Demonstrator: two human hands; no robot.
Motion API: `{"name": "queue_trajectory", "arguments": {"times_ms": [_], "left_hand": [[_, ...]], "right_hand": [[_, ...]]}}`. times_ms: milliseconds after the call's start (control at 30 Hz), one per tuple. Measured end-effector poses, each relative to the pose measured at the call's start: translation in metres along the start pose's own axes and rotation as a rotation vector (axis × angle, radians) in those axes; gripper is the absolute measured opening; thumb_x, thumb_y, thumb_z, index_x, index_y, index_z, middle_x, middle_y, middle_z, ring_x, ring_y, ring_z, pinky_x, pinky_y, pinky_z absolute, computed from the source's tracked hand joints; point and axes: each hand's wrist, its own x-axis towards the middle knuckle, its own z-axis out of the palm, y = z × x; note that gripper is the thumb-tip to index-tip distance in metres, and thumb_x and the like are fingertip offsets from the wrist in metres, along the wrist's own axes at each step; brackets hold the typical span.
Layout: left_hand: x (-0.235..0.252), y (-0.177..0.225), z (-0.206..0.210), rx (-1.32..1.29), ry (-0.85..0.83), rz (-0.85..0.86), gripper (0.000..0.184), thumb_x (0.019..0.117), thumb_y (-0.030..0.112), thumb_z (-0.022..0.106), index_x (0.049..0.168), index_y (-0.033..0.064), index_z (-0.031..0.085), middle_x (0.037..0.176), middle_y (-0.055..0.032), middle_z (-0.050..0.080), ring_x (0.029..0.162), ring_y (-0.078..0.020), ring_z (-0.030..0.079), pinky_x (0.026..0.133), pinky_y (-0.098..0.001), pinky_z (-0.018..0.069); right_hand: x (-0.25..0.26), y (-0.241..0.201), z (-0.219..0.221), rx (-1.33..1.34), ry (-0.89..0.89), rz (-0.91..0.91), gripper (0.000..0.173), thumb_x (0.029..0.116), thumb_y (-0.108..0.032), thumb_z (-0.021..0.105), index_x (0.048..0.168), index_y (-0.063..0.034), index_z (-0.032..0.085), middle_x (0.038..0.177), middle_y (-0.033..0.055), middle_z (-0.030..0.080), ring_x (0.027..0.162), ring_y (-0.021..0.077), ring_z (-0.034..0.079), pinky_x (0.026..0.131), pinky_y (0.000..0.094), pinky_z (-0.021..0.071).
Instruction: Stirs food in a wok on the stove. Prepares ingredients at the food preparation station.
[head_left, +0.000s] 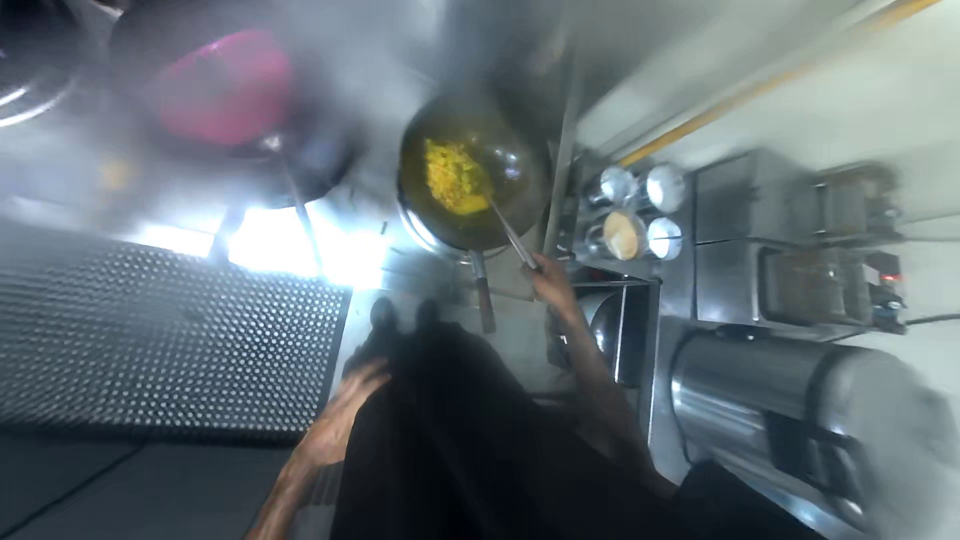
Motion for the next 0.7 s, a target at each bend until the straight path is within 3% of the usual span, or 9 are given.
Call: {"name": "queue_trajectory", "arguments": {"times_ms": [67, 133, 200, 333, 433, 533, 600, 633, 700], "left_hand": [[-0.002, 0.0, 0.002, -0.006, 0.011, -0.001, 0.074, 0.0948, 0.07, 0.043, 0.146, 0.0178, 0.05, 0.159, -0.0122, 0.041, 0.149, -0.0295, 0.036, 0.122, -0.0549, 0.0283], [-0.002, -0.001, 0.003, 0.003, 0.009, -0.004, 0.074, 0.0937, 0.07, 0.045, 0.147, 0.0187, 0.05, 0.159, -0.0113, 0.041, 0.149, -0.0288, 0.036, 0.122, -0.0543, 0.0282], [-0.001, -0.002, 0.003, 0.007, -0.001, -0.005, 0.075, 0.093, 0.07, 0.046, 0.147, 0.0183, 0.049, 0.16, -0.0118, 0.04, 0.149, -0.0297, 0.035, 0.122, -0.0555, 0.0278], [0.002, -0.003, 0.004, 0.001, -0.035, 0.001, 0.073, 0.0937, 0.07, 0.042, 0.147, 0.0208, 0.049, 0.16, -0.0098, 0.039, 0.149, -0.0289, 0.034, 0.122, -0.0557, 0.0275], [0.003, -0.002, 0.002, 0.0, -0.065, -0.001, 0.07, 0.0959, 0.068, 0.04, 0.147, 0.0209, 0.049, 0.161, -0.0098, 0.039, 0.15, -0.0286, 0.034, 0.122, -0.0549, 0.0268], [0.001, 0.001, 0.002, -0.014, -0.063, -0.012, 0.073, 0.0959, 0.068, 0.04, 0.147, 0.0168, 0.05, 0.161, -0.0129, 0.038, 0.15, -0.0307, 0.032, 0.123, -0.0555, 0.0251], [-0.002, 0.003, 0.004, 0.001, -0.027, -0.009, 0.075, 0.0944, 0.071, 0.04, 0.146, 0.0179, 0.05, 0.16, -0.0126, 0.039, 0.15, -0.0306, 0.033, 0.122, -0.0555, 0.0266], [-0.004, 0.004, 0.004, 0.005, -0.01, -0.007, 0.075, 0.0939, 0.072, 0.042, 0.146, 0.0185, 0.05, 0.159, -0.0125, 0.04, 0.149, -0.0306, 0.034, 0.122, -0.0554, 0.0275], [-0.007, 0.005, 0.005, 0.013, 0.006, -0.01, 0.075, 0.0926, 0.072, 0.044, 0.147, 0.0198, 0.049, 0.16, -0.0113, 0.04, 0.149, -0.0302, 0.035, 0.121, -0.0552, 0.0279]], "right_hand": [[0.0, 0.004, -0.008, 0.125, -0.034, 0.103, 0.039, 0.1059, -0.03, 0.058, 0.14, -0.0127, 0.057, 0.081, 0.0075, 0.058, 0.054, 0.0128, 0.046, 0.049, 0.0292, 0.0426], [0.001, 0.0, -0.009, 0.421, -0.118, 0.266, 0.025, 0.1085, -0.028, 0.052, 0.124, -0.0098, 0.059, 0.067, -0.003, 0.046, 0.043, 0.0025, 0.035, 0.039, 0.0165, 0.0327], [0.008, 0.0, -0.002, 0.704, -0.225, 0.395, 0.022, 0.1075, -0.029, 0.051, 0.113, -0.0094, 0.06, 0.062, -0.0072, 0.039, 0.04, -0.0008, 0.031, 0.035, 0.0128, 0.0282], [0.041, -0.002, 0.027, 1.133, -0.463, 0.384, 0.026, 0.1057, -0.026, 0.051, 0.115, -0.0049, 0.063, 0.057, -0.0104, 0.038, 0.037, -0.0046, 0.031, 0.033, 0.0091, 0.0281], [0.051, -0.02, 0.043, 0.804, -0.256, 0.235, 0.022, 0.1057, -0.029, 0.055, 0.115, -0.0109, 0.064, 0.064, -0.0082, 0.045, 0.042, -0.0026, 0.033, 0.036, 0.0118, 0.0282], [0.043, -0.021, 0.03, 0.258, -0.084, 0.059, 0.037, 0.1051, -0.031, 0.059, 0.136, -0.0115, 0.062, 0.079, 0.0053, 0.059, 0.049, 0.0093, 0.044, 0.043, 0.025, 0.0383], [0.024, -0.017, 0.006, 0.037, -0.034, 0.002, 0.04, 0.1055, -0.03, 0.058, 0.142, -0.0146, 0.059, 0.097, 0.0152, 0.067, 0.065, 0.0216, 0.056, 0.057, 0.0396, 0.0496], [0.01, -0.014, -0.002, 0.003, -0.003, 0.008, 0.041, 0.1057, -0.029, 0.058, 0.145, -0.0169, 0.057, 0.103, 0.0192, 0.068, 0.071, 0.0274, 0.059, 0.063, 0.0459, 0.0506], [-0.001, 0.001, -0.006, 0.02, 0.043, 0.071, 0.042, 0.1054, -0.031, 0.057, 0.145, -0.0173, 0.055, 0.094, 0.0158, 0.064, 0.064, 0.0222, 0.053, 0.058, 0.0404, 0.0471]]}}
